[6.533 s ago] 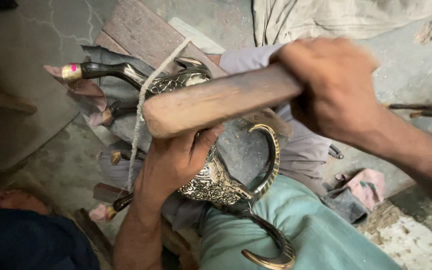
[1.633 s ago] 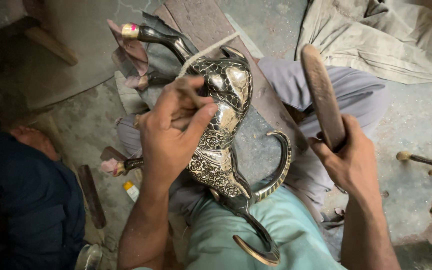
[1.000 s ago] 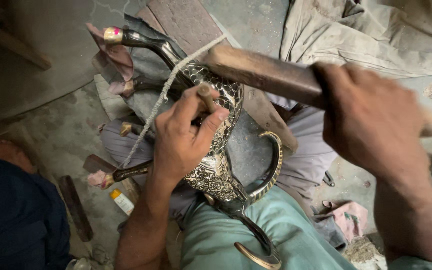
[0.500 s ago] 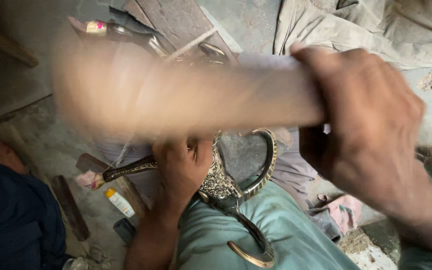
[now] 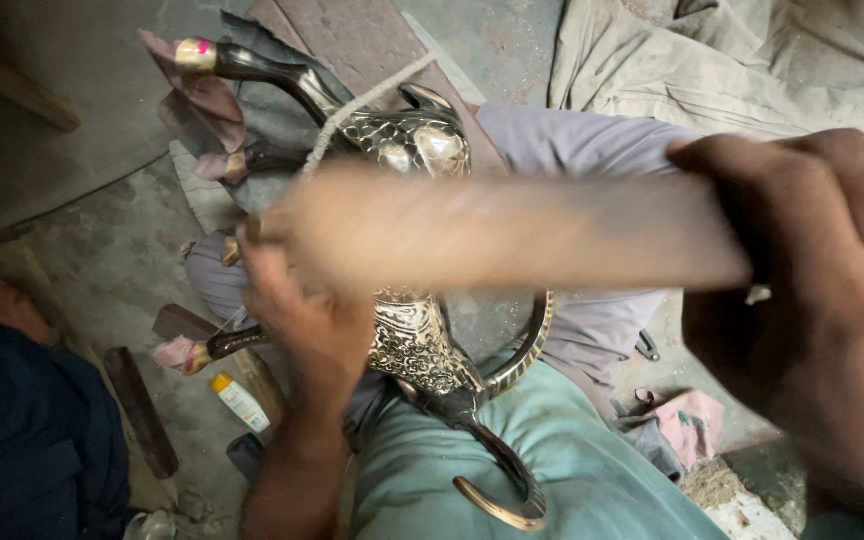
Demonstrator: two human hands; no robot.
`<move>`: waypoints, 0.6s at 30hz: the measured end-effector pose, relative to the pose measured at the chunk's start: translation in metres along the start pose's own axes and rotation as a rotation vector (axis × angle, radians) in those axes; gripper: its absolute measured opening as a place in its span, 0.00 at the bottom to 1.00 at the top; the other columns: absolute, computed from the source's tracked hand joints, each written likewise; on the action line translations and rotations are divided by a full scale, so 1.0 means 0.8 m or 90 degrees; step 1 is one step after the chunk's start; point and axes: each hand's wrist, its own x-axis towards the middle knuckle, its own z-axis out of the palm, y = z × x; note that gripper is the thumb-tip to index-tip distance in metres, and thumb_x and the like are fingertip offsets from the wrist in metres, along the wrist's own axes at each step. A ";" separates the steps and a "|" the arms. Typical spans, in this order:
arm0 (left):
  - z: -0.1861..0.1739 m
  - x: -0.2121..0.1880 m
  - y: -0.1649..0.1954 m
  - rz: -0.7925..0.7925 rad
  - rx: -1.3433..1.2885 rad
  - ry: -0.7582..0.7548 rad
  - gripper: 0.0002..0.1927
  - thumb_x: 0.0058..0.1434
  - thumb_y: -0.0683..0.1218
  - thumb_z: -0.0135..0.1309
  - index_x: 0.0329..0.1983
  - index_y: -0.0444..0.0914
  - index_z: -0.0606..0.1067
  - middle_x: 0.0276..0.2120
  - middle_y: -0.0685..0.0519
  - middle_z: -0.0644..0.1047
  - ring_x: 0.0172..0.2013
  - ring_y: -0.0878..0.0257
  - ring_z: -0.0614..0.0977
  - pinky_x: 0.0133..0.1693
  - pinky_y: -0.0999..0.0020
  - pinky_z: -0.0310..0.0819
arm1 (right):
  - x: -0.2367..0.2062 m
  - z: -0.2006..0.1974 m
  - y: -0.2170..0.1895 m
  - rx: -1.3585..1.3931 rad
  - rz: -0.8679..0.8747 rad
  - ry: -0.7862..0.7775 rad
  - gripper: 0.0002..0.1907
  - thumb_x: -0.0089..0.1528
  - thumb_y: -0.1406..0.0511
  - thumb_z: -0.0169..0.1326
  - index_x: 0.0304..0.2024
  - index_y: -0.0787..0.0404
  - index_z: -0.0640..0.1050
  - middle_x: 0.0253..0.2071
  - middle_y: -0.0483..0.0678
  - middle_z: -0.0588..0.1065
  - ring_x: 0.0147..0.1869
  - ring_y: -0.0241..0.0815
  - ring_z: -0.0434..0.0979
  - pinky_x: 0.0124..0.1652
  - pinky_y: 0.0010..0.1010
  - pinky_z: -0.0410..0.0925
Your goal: The person uses a wooden mallet to repeatedly strike a chisel held against a decorative metal animal figurine. The chisel is positioned on the figurine's head and neck area while the person hammers to shape or emboss the metal surface.
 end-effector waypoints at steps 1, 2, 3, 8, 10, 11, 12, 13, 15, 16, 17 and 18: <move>-0.003 0.006 0.006 -0.068 -0.065 -0.018 0.18 0.70 0.40 0.56 0.58 0.30 0.65 0.44 0.48 0.79 0.44 0.65 0.85 0.42 0.70 0.84 | -0.004 0.006 0.008 0.006 0.007 0.018 0.31 0.51 0.76 0.60 0.60 0.65 0.76 0.46 0.57 0.75 0.48 0.57 0.79 0.50 0.42 0.72; -0.006 0.014 0.011 -0.135 -0.132 -0.037 0.18 0.69 0.39 0.56 0.58 0.30 0.65 0.43 0.49 0.80 0.44 0.66 0.84 0.42 0.70 0.83 | -0.004 0.016 0.017 0.037 0.015 0.028 0.28 0.55 0.76 0.59 0.59 0.65 0.75 0.46 0.58 0.76 0.48 0.55 0.79 0.49 0.40 0.73; -0.006 0.021 0.017 -0.203 -0.199 -0.057 0.18 0.69 0.38 0.57 0.58 0.31 0.65 0.42 0.50 0.80 0.43 0.67 0.84 0.42 0.71 0.82 | -0.005 0.026 0.022 0.056 0.029 0.035 0.27 0.56 0.76 0.59 0.59 0.65 0.75 0.46 0.58 0.76 0.48 0.55 0.79 0.48 0.40 0.73; -0.001 0.041 0.026 -0.084 -0.127 -0.161 0.16 0.73 0.39 0.61 0.58 0.31 0.70 0.42 0.50 0.81 0.43 0.65 0.86 0.40 0.75 0.84 | -0.014 0.065 0.035 0.148 0.139 0.043 0.24 0.58 0.74 0.60 0.57 0.66 0.74 0.47 0.60 0.78 0.46 0.54 0.81 0.45 0.40 0.73; 0.006 0.043 0.023 -0.098 -0.142 -0.194 0.16 0.72 0.40 0.61 0.56 0.32 0.70 0.39 0.51 0.82 0.40 0.67 0.87 0.37 0.75 0.83 | -0.016 0.075 0.038 0.168 0.150 0.035 0.24 0.58 0.73 0.59 0.57 0.66 0.74 0.46 0.61 0.78 0.45 0.55 0.81 0.43 0.41 0.73; 0.009 0.044 0.020 -0.106 -0.150 -0.204 0.16 0.71 0.41 0.60 0.56 0.32 0.69 0.39 0.50 0.82 0.40 0.67 0.86 0.37 0.74 0.83 | -0.015 0.080 0.040 0.156 0.136 0.034 0.24 0.57 0.73 0.58 0.57 0.67 0.74 0.46 0.61 0.78 0.44 0.56 0.81 0.42 0.41 0.73; 0.013 0.044 0.017 -0.113 -0.158 -0.214 0.17 0.70 0.41 0.60 0.56 0.32 0.69 0.39 0.50 0.82 0.39 0.67 0.86 0.37 0.74 0.84 | -0.013 0.085 0.041 0.144 0.122 0.032 0.25 0.56 0.73 0.58 0.57 0.68 0.74 0.46 0.62 0.78 0.43 0.57 0.81 0.41 0.41 0.73; 0.016 0.046 0.014 -0.076 -0.145 -0.218 0.16 0.71 0.42 0.60 0.57 0.32 0.69 0.38 0.51 0.82 0.39 0.66 0.87 0.37 0.73 0.83 | -0.009 0.091 0.042 0.073 0.096 0.010 0.24 0.57 0.73 0.58 0.57 0.67 0.74 0.44 0.61 0.78 0.41 0.56 0.81 0.41 0.42 0.73; 0.021 0.049 0.007 -0.004 -0.117 -0.224 0.14 0.73 0.42 0.59 0.58 0.34 0.70 0.37 0.51 0.82 0.38 0.66 0.87 0.38 0.70 0.82 | 0.005 0.101 0.041 -0.069 0.044 -0.036 0.22 0.58 0.73 0.58 0.56 0.65 0.76 0.40 0.60 0.79 0.37 0.56 0.81 0.39 0.44 0.73; 0.021 0.049 0.005 0.027 -0.101 -0.227 0.16 0.73 0.42 0.59 0.59 0.33 0.70 0.39 0.50 0.82 0.38 0.63 0.87 0.39 0.68 0.82 | 0.012 0.104 0.039 -0.059 0.024 -0.027 0.23 0.57 0.72 0.57 0.56 0.64 0.75 0.40 0.60 0.78 0.38 0.56 0.81 0.40 0.44 0.73; 0.021 0.049 0.004 0.059 -0.086 -0.231 0.18 0.73 0.43 0.60 0.60 0.33 0.69 0.40 0.48 0.81 0.39 0.61 0.86 0.40 0.66 0.81 | 0.020 0.104 0.037 -0.051 0.005 -0.017 0.24 0.56 0.72 0.55 0.56 0.64 0.75 0.40 0.60 0.78 0.40 0.57 0.81 0.40 0.45 0.73; 0.021 0.050 0.002 0.091 -0.071 -0.232 0.19 0.72 0.43 0.60 0.61 0.32 0.69 0.41 0.46 0.81 0.40 0.58 0.86 0.41 0.64 0.81 | 0.028 0.103 0.035 -0.043 -0.015 -0.007 0.25 0.55 0.72 0.54 0.56 0.64 0.75 0.40 0.59 0.78 0.41 0.57 0.81 0.41 0.45 0.73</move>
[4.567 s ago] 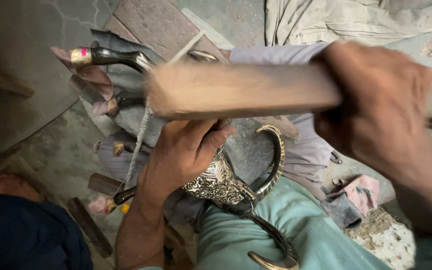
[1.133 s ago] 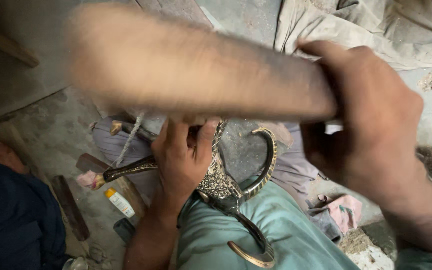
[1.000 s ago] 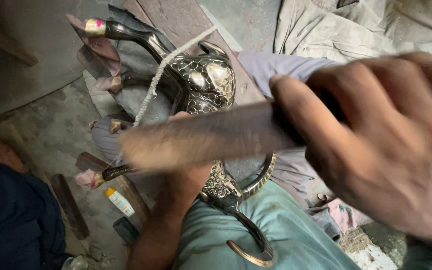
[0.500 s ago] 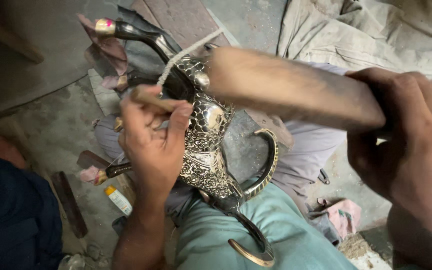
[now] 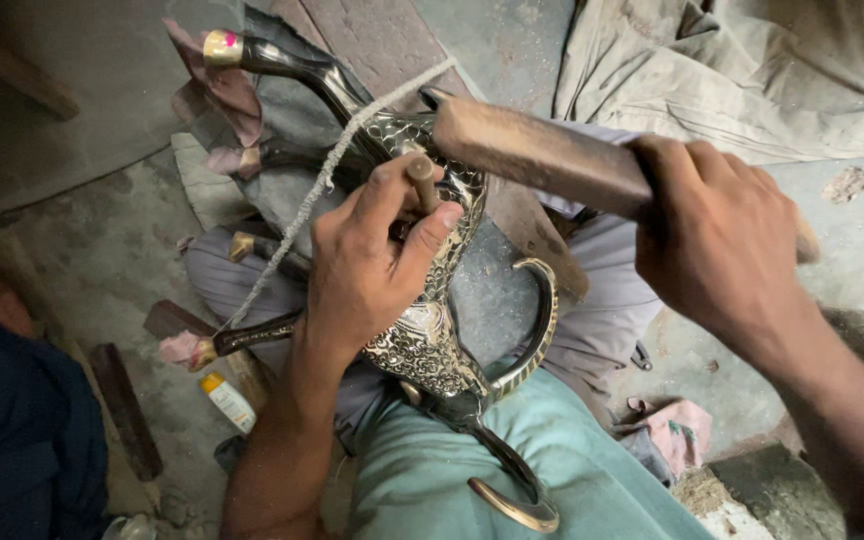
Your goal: The person uses a wooden mallet to repeatedly strike a chisel held against a decorative metal animal figurine. The chisel is positioned on the figurine's head and neck area while the person hammers to shape or emboss the metal surface.
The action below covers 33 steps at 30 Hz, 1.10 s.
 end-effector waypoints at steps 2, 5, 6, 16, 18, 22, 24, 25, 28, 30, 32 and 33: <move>0.000 0.000 -0.002 -0.008 -0.015 -0.007 0.19 0.73 0.43 0.60 0.61 0.32 0.69 0.41 0.45 0.80 0.38 0.58 0.85 0.40 0.64 0.80 | 0.014 -0.013 0.001 0.043 -0.016 0.019 0.26 0.56 0.73 0.54 0.58 0.62 0.74 0.44 0.59 0.78 0.44 0.58 0.80 0.43 0.46 0.72; 0.002 0.001 -0.004 -0.004 -0.017 -0.008 0.18 0.72 0.43 0.59 0.60 0.32 0.69 0.39 0.47 0.79 0.37 0.58 0.84 0.40 0.63 0.79 | 0.029 -0.042 0.006 0.107 -0.035 0.048 0.27 0.58 0.73 0.53 0.61 0.60 0.73 0.48 0.60 0.78 0.49 0.60 0.80 0.46 0.48 0.71; 0.003 0.001 -0.004 -0.002 -0.012 -0.006 0.18 0.72 0.43 0.59 0.59 0.32 0.69 0.38 0.47 0.79 0.36 0.58 0.83 0.40 0.62 0.78 | 0.033 -0.047 0.007 0.130 -0.042 0.058 0.27 0.59 0.73 0.53 0.62 0.59 0.72 0.50 0.60 0.77 0.50 0.61 0.79 0.47 0.49 0.71; 0.002 0.001 -0.010 -0.008 -0.031 -0.017 0.11 0.72 0.43 0.58 0.50 0.34 0.70 0.37 0.48 0.78 0.36 0.59 0.84 0.38 0.63 0.77 | 0.059 -0.051 -0.001 0.164 -0.051 0.042 0.20 0.56 0.73 0.57 0.51 0.65 0.74 0.40 0.58 0.77 0.42 0.55 0.79 0.41 0.45 0.71; 0.003 0.001 -0.011 -0.029 -0.048 -0.023 0.11 0.72 0.44 0.58 0.51 0.34 0.70 0.36 0.49 0.78 0.36 0.60 0.84 0.38 0.64 0.78 | 0.061 -0.050 -0.001 0.034 -0.103 0.069 0.18 0.54 0.75 0.57 0.47 0.63 0.76 0.39 0.57 0.78 0.39 0.56 0.78 0.36 0.47 0.69; 0.003 0.005 -0.013 -0.002 -0.028 -0.030 0.10 0.73 0.43 0.57 0.50 0.34 0.72 0.37 0.49 0.79 0.36 0.60 0.84 0.37 0.66 0.79 | 0.061 -0.047 -0.002 -0.031 -0.102 0.075 0.18 0.53 0.74 0.60 0.46 0.63 0.76 0.37 0.55 0.78 0.39 0.52 0.79 0.35 0.43 0.70; 0.002 0.005 -0.010 -0.035 -0.017 -0.040 0.09 0.72 0.44 0.58 0.48 0.35 0.73 0.36 0.50 0.79 0.34 0.61 0.85 0.35 0.67 0.78 | 0.057 -0.046 -0.003 -0.062 -0.101 0.076 0.18 0.53 0.74 0.61 0.46 0.63 0.76 0.36 0.55 0.78 0.39 0.51 0.79 0.35 0.42 0.70; 0.001 0.006 -0.008 -0.040 -0.019 -0.026 0.09 0.72 0.44 0.58 0.49 0.35 0.73 0.36 0.51 0.80 0.35 0.61 0.85 0.36 0.67 0.79 | 0.054 -0.047 -0.003 0.057 -0.045 0.057 0.19 0.53 0.73 0.60 0.47 0.66 0.74 0.36 0.55 0.76 0.38 0.50 0.77 0.36 0.41 0.69; -0.002 0.008 0.002 -0.063 -0.022 0.040 0.11 0.72 0.44 0.59 0.52 0.34 0.73 0.40 0.50 0.80 0.38 0.61 0.86 0.39 0.67 0.81 | 0.045 -0.049 0.004 0.296 0.071 0.009 0.22 0.54 0.73 0.58 0.50 0.72 0.70 0.35 0.57 0.73 0.38 0.49 0.75 0.37 0.40 0.67; -0.007 0.011 0.009 -0.080 -0.028 0.102 0.13 0.72 0.44 0.60 0.53 0.33 0.73 0.45 0.47 0.80 0.42 0.59 0.86 0.42 0.66 0.83 | 0.040 -0.048 0.011 0.298 0.096 0.006 0.22 0.54 0.73 0.59 0.51 0.71 0.71 0.36 0.57 0.74 0.39 0.51 0.77 0.39 0.41 0.68; -0.005 0.019 0.011 -0.194 -0.067 0.053 0.12 0.69 0.46 0.61 0.49 0.35 0.74 0.38 0.51 0.83 0.36 0.63 0.88 0.36 0.68 0.82 | 0.036 -0.042 0.017 0.295 0.092 0.025 0.23 0.56 0.71 0.59 0.54 0.71 0.72 0.38 0.59 0.75 0.41 0.52 0.78 0.41 0.40 0.69; -0.004 0.024 0.011 -0.250 -0.087 0.027 0.12 0.67 0.47 0.61 0.46 0.37 0.74 0.34 0.54 0.84 0.34 0.65 0.89 0.33 0.69 0.81 | 0.035 -0.039 0.020 0.292 0.090 0.035 0.24 0.57 0.71 0.59 0.55 0.71 0.72 0.40 0.59 0.75 0.42 0.53 0.79 0.42 0.40 0.69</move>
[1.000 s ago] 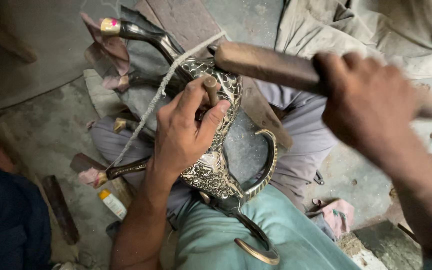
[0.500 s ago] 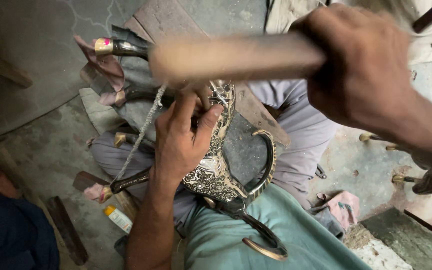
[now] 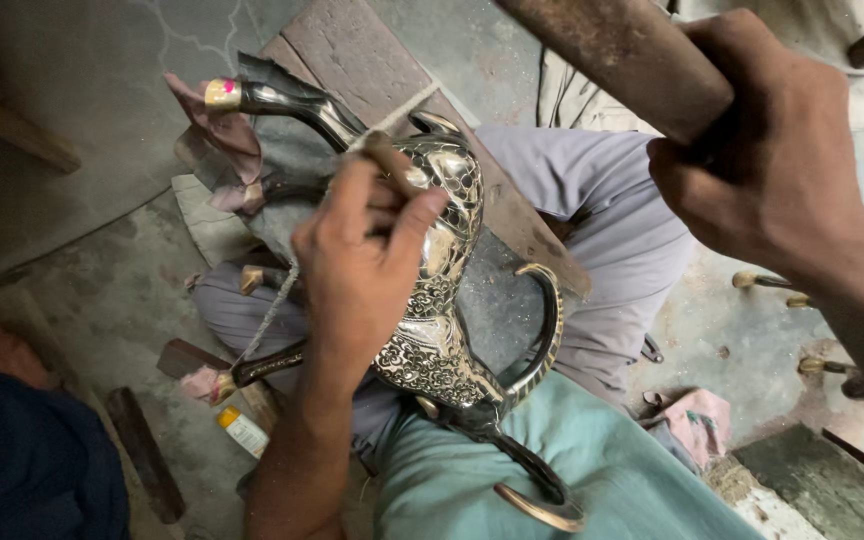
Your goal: The person uses a wooden mallet to repeatedly strike a chisel held against a decorative metal animal figurine. The chisel is positioned on the figurine's head and neck area while the person hammers to shape or emboss the metal surface.
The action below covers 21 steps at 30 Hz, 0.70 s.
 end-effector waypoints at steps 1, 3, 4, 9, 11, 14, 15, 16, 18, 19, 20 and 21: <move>0.002 0.001 0.002 0.002 0.025 -0.010 0.12 0.67 0.47 0.61 0.46 0.36 0.74 0.33 0.53 0.84 0.33 0.64 0.89 0.32 0.68 0.82 | -0.001 0.002 0.004 -0.028 -0.007 0.005 0.24 0.56 0.71 0.59 0.55 0.71 0.72 0.40 0.60 0.75 0.42 0.55 0.79 0.42 0.42 0.69; 0.006 0.001 0.003 0.004 0.074 -0.030 0.13 0.66 0.47 0.62 0.44 0.35 0.73 0.32 0.52 0.83 0.31 0.63 0.89 0.31 0.68 0.84 | -0.003 0.005 0.010 -0.085 -0.020 0.013 0.23 0.56 0.71 0.60 0.54 0.71 0.73 0.39 0.63 0.75 0.43 0.61 0.78 0.43 0.44 0.69; 0.006 0.000 0.004 0.049 0.098 -0.016 0.13 0.66 0.47 0.62 0.45 0.35 0.73 0.32 0.51 0.83 0.32 0.61 0.88 0.31 0.67 0.82 | -0.002 0.005 0.012 -0.084 -0.038 0.015 0.22 0.57 0.71 0.60 0.53 0.71 0.73 0.39 0.63 0.76 0.43 0.61 0.78 0.43 0.44 0.69; 0.008 -0.004 0.002 0.106 0.160 0.007 0.14 0.67 0.47 0.63 0.47 0.35 0.73 0.32 0.49 0.82 0.31 0.57 0.86 0.31 0.63 0.78 | 0.011 0.005 0.011 -0.079 -0.116 0.034 0.23 0.57 0.72 0.58 0.56 0.71 0.73 0.42 0.63 0.76 0.45 0.61 0.79 0.46 0.43 0.70; 0.007 -0.004 0.001 0.106 0.174 0.000 0.14 0.67 0.47 0.62 0.47 0.35 0.73 0.32 0.49 0.82 0.31 0.57 0.86 0.32 0.61 0.78 | 0.020 0.007 0.008 -0.072 -0.095 0.034 0.25 0.53 0.72 0.60 0.54 0.71 0.73 0.39 0.64 0.74 0.42 0.63 0.77 0.43 0.46 0.69; 0.006 -0.006 0.002 0.137 0.176 -0.009 0.14 0.68 0.47 0.61 0.50 0.35 0.73 0.35 0.47 0.81 0.33 0.55 0.86 0.34 0.60 0.77 | 0.030 0.011 0.002 -0.108 -0.148 0.042 0.24 0.55 0.71 0.60 0.54 0.71 0.74 0.40 0.63 0.74 0.45 0.65 0.76 0.44 0.47 0.69; 0.006 -0.006 0.003 0.152 0.173 -0.011 0.15 0.68 0.46 0.61 0.51 0.35 0.73 0.36 0.46 0.81 0.34 0.54 0.86 0.34 0.60 0.77 | 0.031 0.011 0.000 -0.145 -0.164 0.036 0.23 0.55 0.71 0.60 0.54 0.69 0.75 0.39 0.62 0.75 0.45 0.65 0.76 0.44 0.48 0.69; 0.006 -0.006 0.004 0.151 0.181 -0.013 0.15 0.68 0.47 0.62 0.50 0.35 0.73 0.36 0.46 0.81 0.34 0.53 0.86 0.34 0.59 0.77 | 0.033 0.011 -0.002 -0.182 -0.180 0.030 0.21 0.56 0.71 0.60 0.53 0.67 0.77 0.39 0.61 0.75 0.45 0.65 0.76 0.43 0.49 0.69; 0.005 -0.005 0.004 0.152 0.197 -0.017 0.15 0.67 0.47 0.62 0.50 0.35 0.73 0.35 0.45 0.81 0.33 0.52 0.86 0.35 0.58 0.77 | 0.035 0.011 -0.005 -0.211 -0.170 0.012 0.20 0.55 0.72 0.60 0.51 0.63 0.78 0.39 0.60 0.76 0.44 0.63 0.77 0.42 0.53 0.67; 0.005 -0.005 0.005 0.139 0.194 -0.026 0.14 0.67 0.47 0.62 0.49 0.35 0.74 0.35 0.45 0.81 0.33 0.52 0.86 0.34 0.58 0.77 | 0.034 0.010 -0.005 -0.186 -0.166 0.011 0.20 0.56 0.72 0.60 0.52 0.62 0.78 0.40 0.59 0.76 0.46 0.62 0.76 0.44 0.53 0.67; 0.004 -0.004 0.005 0.126 0.191 -0.035 0.14 0.67 0.47 0.62 0.48 0.35 0.74 0.35 0.45 0.81 0.33 0.52 0.86 0.34 0.59 0.77 | 0.036 0.012 -0.005 -0.082 -0.166 0.023 0.22 0.57 0.71 0.58 0.55 0.65 0.75 0.44 0.60 0.75 0.51 0.61 0.76 0.49 0.51 0.68; 0.004 -0.003 0.006 0.114 0.188 -0.045 0.13 0.67 0.47 0.62 0.48 0.35 0.74 0.35 0.45 0.81 0.33 0.52 0.86 0.34 0.59 0.77 | 0.036 0.012 -0.005 -0.082 -0.159 0.015 0.22 0.57 0.72 0.57 0.55 0.65 0.75 0.45 0.60 0.75 0.51 0.61 0.76 0.48 0.51 0.68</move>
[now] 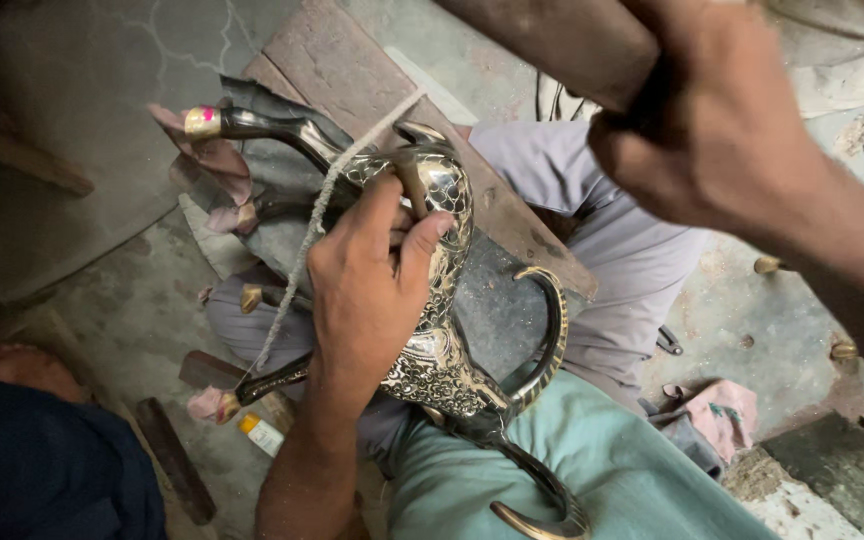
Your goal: The person uses a wooden mallet to repeatedly strike a chisel held against a decorative metal animal figurine. The chisel is positioned on the figurine's head and neck area while the person hammers to shape or emboss the metal surface.
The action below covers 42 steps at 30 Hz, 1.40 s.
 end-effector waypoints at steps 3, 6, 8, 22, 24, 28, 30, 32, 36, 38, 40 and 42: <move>-0.001 0.002 0.001 0.038 0.031 0.016 0.19 0.65 0.47 0.63 0.54 0.33 0.73 0.33 0.44 0.81 0.32 0.49 0.84 0.34 0.56 0.76 | 0.002 0.004 0.003 -0.194 0.026 -0.097 0.15 0.56 0.74 0.58 0.46 0.62 0.80 0.37 0.58 0.77 0.40 0.62 0.77 0.37 0.54 0.67; -0.003 0.003 0.002 0.004 0.004 -0.023 0.14 0.67 0.47 0.61 0.50 0.35 0.74 0.34 0.45 0.81 0.33 0.51 0.86 0.33 0.58 0.77 | 0.001 0.007 0.008 0.057 0.049 -0.027 0.22 0.55 0.72 0.55 0.54 0.63 0.75 0.42 0.58 0.76 0.44 0.59 0.79 0.46 0.48 0.72; -0.003 0.004 0.003 0.003 0.012 -0.023 0.15 0.66 0.47 0.61 0.50 0.35 0.74 0.34 0.45 0.81 0.33 0.51 0.86 0.33 0.58 0.77 | -0.002 0.009 0.010 -0.009 0.034 -0.063 0.20 0.52 0.73 0.56 0.48 0.64 0.75 0.38 0.59 0.76 0.41 0.62 0.78 0.41 0.49 0.71; -0.006 0.003 0.007 0.032 0.041 -0.055 0.16 0.67 0.49 0.60 0.50 0.35 0.72 0.35 0.43 0.79 0.33 0.46 0.83 0.33 0.54 0.74 | -0.035 0.034 0.027 0.075 0.161 -0.079 0.20 0.53 0.72 0.57 0.48 0.64 0.71 0.36 0.57 0.76 0.36 0.54 0.77 0.36 0.45 0.69; -0.006 0.004 0.008 0.025 0.060 -0.065 0.17 0.65 0.49 0.61 0.51 0.36 0.74 0.33 0.43 0.80 0.31 0.45 0.82 0.32 0.53 0.73 | -0.038 0.036 0.028 -0.124 0.130 -0.139 0.22 0.53 0.74 0.57 0.51 0.62 0.75 0.37 0.57 0.78 0.32 0.57 0.77 0.30 0.46 0.68; -0.009 0.006 0.009 0.046 0.046 -0.071 0.18 0.66 0.49 0.61 0.54 0.35 0.73 0.37 0.42 0.80 0.35 0.43 0.83 0.34 0.54 0.75 | -0.043 0.034 0.025 0.113 0.214 -0.082 0.25 0.51 0.72 0.56 0.53 0.62 0.73 0.39 0.56 0.77 0.41 0.56 0.80 0.41 0.43 0.73; -0.009 0.007 0.010 0.026 0.043 -0.094 0.17 0.66 0.49 0.61 0.52 0.36 0.73 0.37 0.43 0.81 0.35 0.44 0.84 0.34 0.55 0.75 | -0.044 0.032 0.022 0.052 0.139 -0.076 0.24 0.51 0.73 0.56 0.52 0.62 0.74 0.41 0.58 0.77 0.45 0.61 0.79 0.45 0.47 0.72; -0.010 0.009 0.011 0.055 0.047 -0.091 0.17 0.65 0.48 0.61 0.54 0.37 0.73 0.37 0.42 0.80 0.36 0.43 0.83 0.35 0.54 0.75 | -0.046 0.029 0.020 0.056 0.129 -0.059 0.25 0.50 0.72 0.56 0.52 0.62 0.75 0.42 0.56 0.78 0.45 0.59 0.80 0.45 0.46 0.73; -0.014 0.013 0.015 0.043 0.076 -0.122 0.18 0.63 0.46 0.62 0.54 0.36 0.73 0.36 0.41 0.80 0.35 0.40 0.82 0.33 0.50 0.72 | -0.054 0.036 0.013 0.381 0.310 -0.006 0.25 0.53 0.69 0.55 0.53 0.61 0.68 0.39 0.49 0.78 0.42 0.50 0.82 0.43 0.41 0.74; -0.014 0.017 0.016 0.013 0.082 -0.151 0.19 0.61 0.48 0.63 0.53 0.37 0.73 0.34 0.42 0.79 0.34 0.43 0.83 0.32 0.51 0.73 | -0.057 0.039 0.019 0.080 0.221 -0.070 0.21 0.54 0.71 0.57 0.51 0.60 0.73 0.40 0.52 0.79 0.40 0.53 0.81 0.41 0.45 0.73; -0.015 0.019 0.018 0.003 0.091 -0.171 0.20 0.60 0.48 0.64 0.53 0.37 0.73 0.33 0.42 0.79 0.33 0.42 0.82 0.32 0.51 0.72 | -0.063 0.047 0.023 0.069 0.256 -0.086 0.21 0.54 0.72 0.56 0.51 0.59 0.74 0.41 0.53 0.80 0.39 0.53 0.81 0.39 0.44 0.73; -0.017 0.020 0.019 0.013 0.099 -0.175 0.21 0.60 0.47 0.64 0.54 0.37 0.73 0.34 0.41 0.79 0.34 0.40 0.81 0.32 0.50 0.71 | -0.073 0.054 0.024 0.345 0.411 -0.053 0.25 0.52 0.70 0.55 0.52 0.60 0.70 0.41 0.51 0.80 0.40 0.49 0.83 0.37 0.38 0.75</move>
